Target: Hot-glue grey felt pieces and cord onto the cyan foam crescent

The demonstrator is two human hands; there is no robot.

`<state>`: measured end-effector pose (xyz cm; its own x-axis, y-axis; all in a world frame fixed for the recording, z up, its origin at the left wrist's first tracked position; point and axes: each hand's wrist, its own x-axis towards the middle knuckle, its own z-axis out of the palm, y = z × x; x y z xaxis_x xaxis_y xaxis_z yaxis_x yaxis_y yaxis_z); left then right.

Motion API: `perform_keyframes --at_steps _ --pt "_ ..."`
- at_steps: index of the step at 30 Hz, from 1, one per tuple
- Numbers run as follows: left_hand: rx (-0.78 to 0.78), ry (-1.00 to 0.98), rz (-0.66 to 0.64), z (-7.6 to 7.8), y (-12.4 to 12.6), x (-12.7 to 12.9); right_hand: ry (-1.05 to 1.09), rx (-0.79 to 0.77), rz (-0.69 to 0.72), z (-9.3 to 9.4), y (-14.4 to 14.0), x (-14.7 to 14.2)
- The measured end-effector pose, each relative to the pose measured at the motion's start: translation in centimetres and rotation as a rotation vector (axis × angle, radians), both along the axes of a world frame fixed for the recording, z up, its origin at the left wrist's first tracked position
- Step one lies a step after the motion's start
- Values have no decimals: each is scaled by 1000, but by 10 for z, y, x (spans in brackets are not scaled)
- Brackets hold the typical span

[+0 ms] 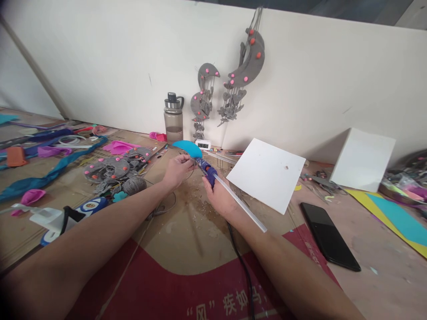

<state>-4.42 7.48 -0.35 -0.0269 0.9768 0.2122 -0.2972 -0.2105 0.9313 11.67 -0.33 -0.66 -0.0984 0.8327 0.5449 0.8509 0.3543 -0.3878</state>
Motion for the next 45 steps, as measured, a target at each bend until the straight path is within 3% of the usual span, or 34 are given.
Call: perform_keyframes --at_steps 7,25,31,36,41,45 --pt "25 20 -7 -10 6 1 11 -19 29 2 -2 -3" --pt "34 -76 -30 2 3 -2 -29 40 -111 -6 5 6" --pt "17 -102 -29 8 -1 -2 -12 -24 -119 -4 6 6" --pt "93 -123 57 25 4 -15 -20 -54 4 9 4 10" --pt "206 -176 141 55 5 -27 -437 -110 136 22 2 10" --pt "318 -76 211 79 -5 -30 -696 -176 161 25 -2 6"
